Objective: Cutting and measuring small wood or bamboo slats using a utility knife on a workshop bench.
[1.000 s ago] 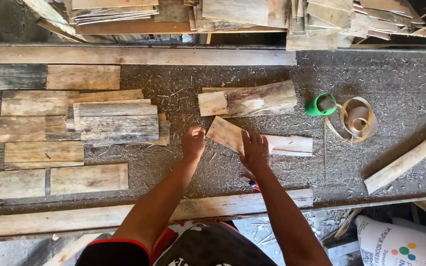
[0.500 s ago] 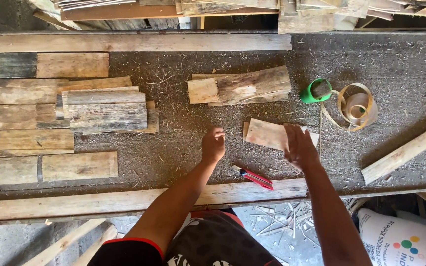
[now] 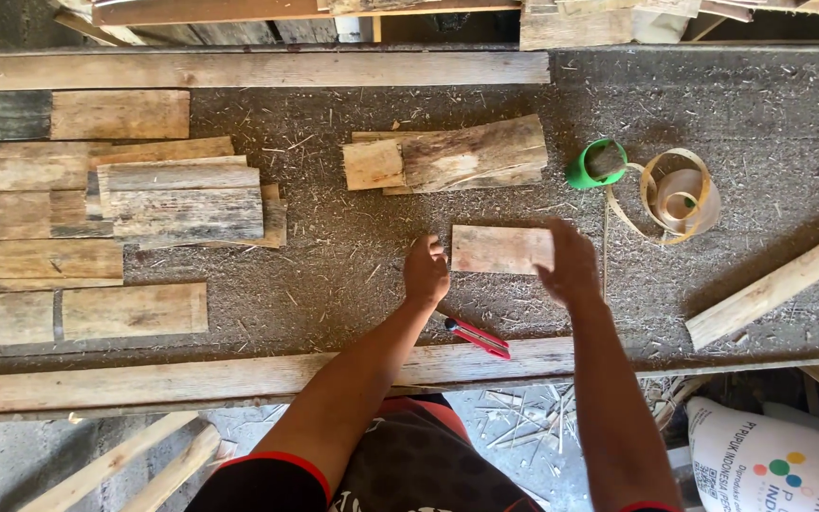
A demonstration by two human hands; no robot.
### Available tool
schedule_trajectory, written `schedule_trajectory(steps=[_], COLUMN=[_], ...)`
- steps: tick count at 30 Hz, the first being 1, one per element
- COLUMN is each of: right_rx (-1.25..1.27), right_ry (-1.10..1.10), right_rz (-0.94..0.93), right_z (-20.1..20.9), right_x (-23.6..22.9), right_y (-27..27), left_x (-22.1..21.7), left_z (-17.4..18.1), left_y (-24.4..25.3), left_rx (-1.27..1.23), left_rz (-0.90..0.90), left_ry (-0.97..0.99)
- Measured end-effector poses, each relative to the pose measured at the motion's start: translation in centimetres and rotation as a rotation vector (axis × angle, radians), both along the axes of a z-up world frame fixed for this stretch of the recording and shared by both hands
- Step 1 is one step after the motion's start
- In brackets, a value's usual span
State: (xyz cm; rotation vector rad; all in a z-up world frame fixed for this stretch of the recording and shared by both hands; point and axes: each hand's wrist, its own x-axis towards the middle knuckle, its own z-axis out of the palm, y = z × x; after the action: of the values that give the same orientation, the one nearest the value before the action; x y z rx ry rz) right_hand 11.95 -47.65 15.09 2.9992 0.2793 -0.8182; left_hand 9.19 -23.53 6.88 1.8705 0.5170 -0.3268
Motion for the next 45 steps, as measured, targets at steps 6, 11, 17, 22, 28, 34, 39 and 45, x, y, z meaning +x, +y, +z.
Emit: schedule_trajectory(steps=[6,11,17,22,28,34,39,45], right_rx=[0.213,0.272,0.260,0.264,0.422,0.520,0.439,0.444], right_ry=[-0.168,-0.399,-0.256,-0.191,-0.181,-0.159,-0.124,-0.150], right_rz=[-1.081,-0.866,-1.020,-1.021,-1.025,-0.938,-0.794,-0.760], right_z=[-8.9,-14.2,-12.4,-12.4,-10.3,-9.8,-11.0,-14.3], right_x=[-2.5,-3.3,-2.4,-2.4,-2.8,-2.6,-1.7,-1.0], right_y=[-8.6,-11.0,-9.4,-9.4,-5.5,1.2,6.7,9.0], left_x=[0.0,0.3,0.8,1.1,1.0,-1.1,-2.1,-2.6], left_z=[-2.4,-4.3,-4.7,-4.3,-3.2,-3.3,-4.5,-9.0], left_y=[-1.3,-2.2,-2.6,-2.2,1.0,7.7,12.5,15.8], left_rx=[-0.084,0.023,0.015,0.030,0.115,0.261,0.269,0.077], left_rz=[0.051,0.069,0.122,0.152,0.200,0.312,0.492,0.620], left_ry=[-0.071,-0.090,-0.004,-0.002,0.094,0.100,0.020,-0.163])
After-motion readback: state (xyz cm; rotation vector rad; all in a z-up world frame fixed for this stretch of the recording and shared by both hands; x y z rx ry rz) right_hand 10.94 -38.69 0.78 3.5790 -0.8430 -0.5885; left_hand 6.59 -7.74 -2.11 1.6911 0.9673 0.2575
